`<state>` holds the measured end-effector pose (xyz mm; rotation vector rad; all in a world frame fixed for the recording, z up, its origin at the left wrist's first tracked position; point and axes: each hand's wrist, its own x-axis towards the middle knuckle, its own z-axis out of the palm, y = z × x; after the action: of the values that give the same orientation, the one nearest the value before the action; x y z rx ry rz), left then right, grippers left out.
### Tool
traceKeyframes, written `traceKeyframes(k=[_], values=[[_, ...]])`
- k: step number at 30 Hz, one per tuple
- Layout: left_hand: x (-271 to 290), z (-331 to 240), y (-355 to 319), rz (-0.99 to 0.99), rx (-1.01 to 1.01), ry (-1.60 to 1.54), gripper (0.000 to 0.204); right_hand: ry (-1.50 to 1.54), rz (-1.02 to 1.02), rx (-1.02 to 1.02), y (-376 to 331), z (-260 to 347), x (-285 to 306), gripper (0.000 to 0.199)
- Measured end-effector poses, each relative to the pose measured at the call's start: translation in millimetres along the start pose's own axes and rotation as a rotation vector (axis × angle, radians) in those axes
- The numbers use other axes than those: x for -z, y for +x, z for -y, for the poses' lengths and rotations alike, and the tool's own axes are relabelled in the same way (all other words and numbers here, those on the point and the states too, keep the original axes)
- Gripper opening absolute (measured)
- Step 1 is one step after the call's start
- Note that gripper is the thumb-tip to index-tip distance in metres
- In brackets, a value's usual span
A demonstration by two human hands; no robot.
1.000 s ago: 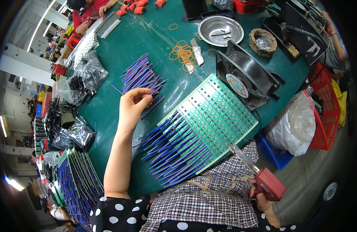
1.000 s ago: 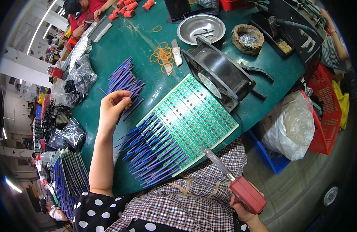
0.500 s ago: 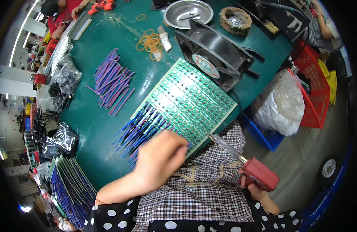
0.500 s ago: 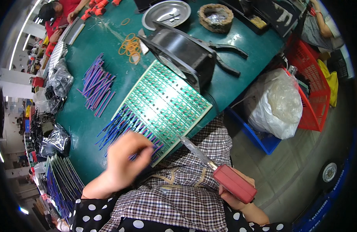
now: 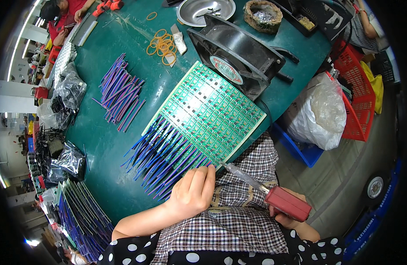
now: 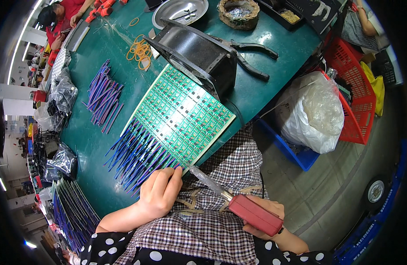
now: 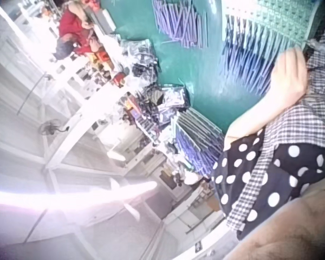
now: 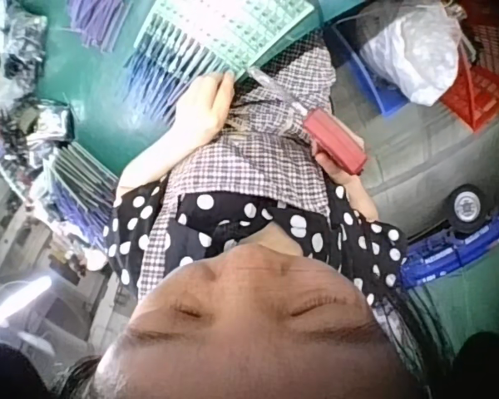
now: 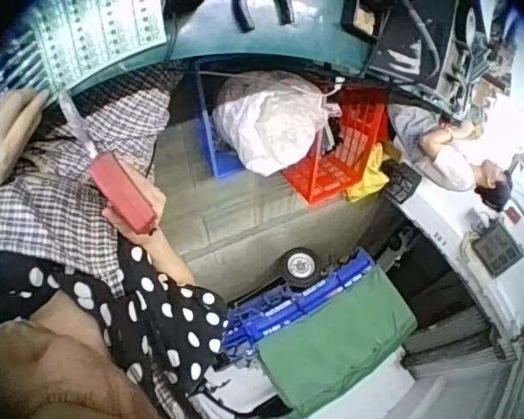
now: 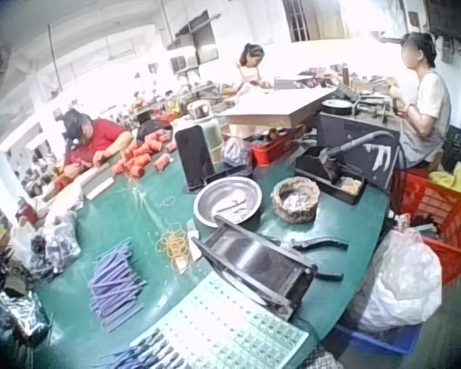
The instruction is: The person picks up wire bundles by hand, positions them along a circuit board, and solders the wires to the board using a soldering iron.
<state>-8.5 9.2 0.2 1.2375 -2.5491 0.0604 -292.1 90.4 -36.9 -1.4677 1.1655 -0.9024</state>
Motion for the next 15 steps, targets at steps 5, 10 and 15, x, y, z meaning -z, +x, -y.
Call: traceKeyframes(k=[5,10,15], values=[[-1.7,-0.9,-0.3,-0.015,0.01,0.005,0.025,-0.226,0.04,0.195,5.5,-4.2,0.8,0.065],[-0.7,-0.2,1.1,-0.011,-0.012,0.027,0.025,-0.091,-0.086,0.064,11.4,7.0,-12.9,0.052],[1.0,-1.2,1.8,0.009,-0.022,0.059,0.027,-0.097,-0.103,0.076,16.1,10.6,-15.6,0.052]])
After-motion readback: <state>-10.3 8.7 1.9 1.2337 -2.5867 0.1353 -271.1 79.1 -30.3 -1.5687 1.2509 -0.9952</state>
